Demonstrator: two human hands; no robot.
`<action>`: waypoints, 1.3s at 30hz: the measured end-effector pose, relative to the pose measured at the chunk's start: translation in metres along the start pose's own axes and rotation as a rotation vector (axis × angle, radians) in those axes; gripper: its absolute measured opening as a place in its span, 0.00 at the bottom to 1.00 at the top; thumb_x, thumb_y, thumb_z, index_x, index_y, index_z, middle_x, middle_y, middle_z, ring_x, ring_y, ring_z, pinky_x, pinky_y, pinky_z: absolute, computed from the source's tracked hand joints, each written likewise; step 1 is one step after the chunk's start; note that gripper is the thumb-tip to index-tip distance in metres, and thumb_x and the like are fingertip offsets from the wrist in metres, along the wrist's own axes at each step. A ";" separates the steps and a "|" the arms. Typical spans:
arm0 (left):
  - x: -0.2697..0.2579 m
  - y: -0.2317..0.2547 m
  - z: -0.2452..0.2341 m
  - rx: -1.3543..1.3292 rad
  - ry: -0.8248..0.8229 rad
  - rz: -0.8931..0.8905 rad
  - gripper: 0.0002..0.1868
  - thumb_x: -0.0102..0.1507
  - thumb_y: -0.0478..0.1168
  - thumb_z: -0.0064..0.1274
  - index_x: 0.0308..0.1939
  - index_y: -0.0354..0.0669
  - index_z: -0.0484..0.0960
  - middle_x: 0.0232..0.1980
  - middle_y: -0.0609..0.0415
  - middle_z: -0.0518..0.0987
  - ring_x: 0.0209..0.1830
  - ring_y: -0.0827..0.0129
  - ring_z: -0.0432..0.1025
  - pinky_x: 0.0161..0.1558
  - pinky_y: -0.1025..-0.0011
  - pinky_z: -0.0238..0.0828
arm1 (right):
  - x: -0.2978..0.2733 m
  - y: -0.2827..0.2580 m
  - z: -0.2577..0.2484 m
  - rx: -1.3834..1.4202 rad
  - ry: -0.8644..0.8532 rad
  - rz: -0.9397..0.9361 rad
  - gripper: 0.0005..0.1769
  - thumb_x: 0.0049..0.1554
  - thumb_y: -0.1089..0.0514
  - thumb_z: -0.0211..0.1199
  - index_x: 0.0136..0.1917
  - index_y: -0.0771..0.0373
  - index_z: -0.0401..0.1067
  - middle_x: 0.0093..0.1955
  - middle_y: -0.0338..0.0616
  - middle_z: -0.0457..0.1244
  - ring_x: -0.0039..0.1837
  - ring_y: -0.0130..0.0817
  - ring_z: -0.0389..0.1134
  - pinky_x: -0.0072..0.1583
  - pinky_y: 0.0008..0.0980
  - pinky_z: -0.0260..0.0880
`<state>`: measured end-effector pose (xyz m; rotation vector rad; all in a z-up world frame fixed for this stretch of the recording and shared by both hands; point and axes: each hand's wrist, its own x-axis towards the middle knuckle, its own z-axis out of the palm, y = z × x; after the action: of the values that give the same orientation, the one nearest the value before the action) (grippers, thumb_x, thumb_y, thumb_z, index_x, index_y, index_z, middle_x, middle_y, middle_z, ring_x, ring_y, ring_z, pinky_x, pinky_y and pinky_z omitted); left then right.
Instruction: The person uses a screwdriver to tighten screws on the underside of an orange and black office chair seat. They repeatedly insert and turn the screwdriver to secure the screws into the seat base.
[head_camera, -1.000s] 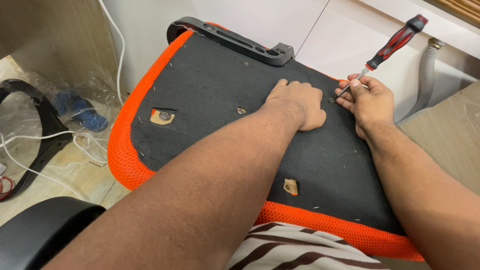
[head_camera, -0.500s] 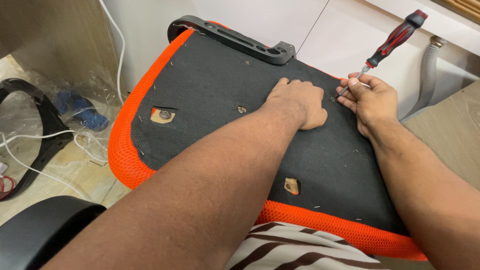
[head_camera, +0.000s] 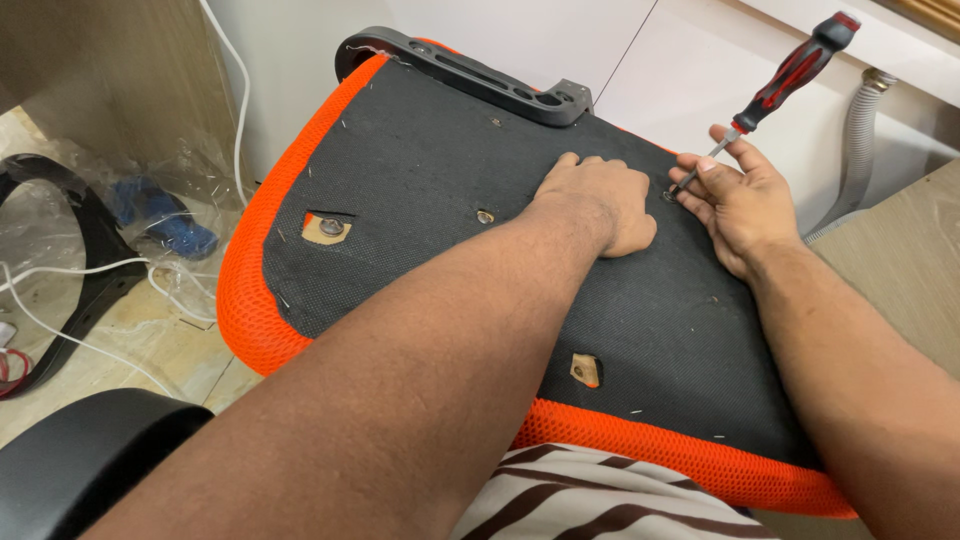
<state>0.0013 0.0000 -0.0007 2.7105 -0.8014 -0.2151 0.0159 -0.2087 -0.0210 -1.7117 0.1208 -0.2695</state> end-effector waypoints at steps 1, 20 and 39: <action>0.000 0.000 0.000 0.000 -0.001 -0.001 0.23 0.67 0.50 0.39 0.65 0.58 0.76 0.64 0.59 0.76 0.69 0.71 0.65 0.71 0.59 0.56 | 0.000 0.000 0.001 -0.027 0.007 -0.010 0.18 0.65 0.60 0.54 0.68 0.58 0.64 0.58 0.45 0.68 0.57 0.30 0.71 0.60 0.31 0.76; -0.001 -0.001 0.000 0.004 -0.001 0.003 0.23 0.66 0.49 0.40 0.65 0.58 0.75 0.64 0.59 0.76 0.69 0.71 0.65 0.71 0.59 0.56 | 0.003 0.008 0.003 -0.156 0.192 -0.086 0.10 0.65 0.62 0.59 0.58 0.70 0.72 0.48 0.46 0.69 0.47 0.29 0.73 0.50 0.28 0.80; -0.001 -0.002 0.001 -0.003 0.012 0.017 0.24 0.67 0.50 0.39 0.66 0.58 0.75 0.66 0.58 0.74 0.70 0.70 0.63 0.72 0.58 0.54 | -0.002 0.003 0.006 -0.193 0.174 -0.096 0.10 0.65 0.60 0.62 0.55 0.69 0.73 0.47 0.44 0.69 0.48 0.30 0.73 0.51 0.28 0.79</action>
<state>0.0013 0.0017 -0.0018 2.6986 -0.8196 -0.1966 0.0156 -0.2031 -0.0250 -1.8863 0.1987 -0.4916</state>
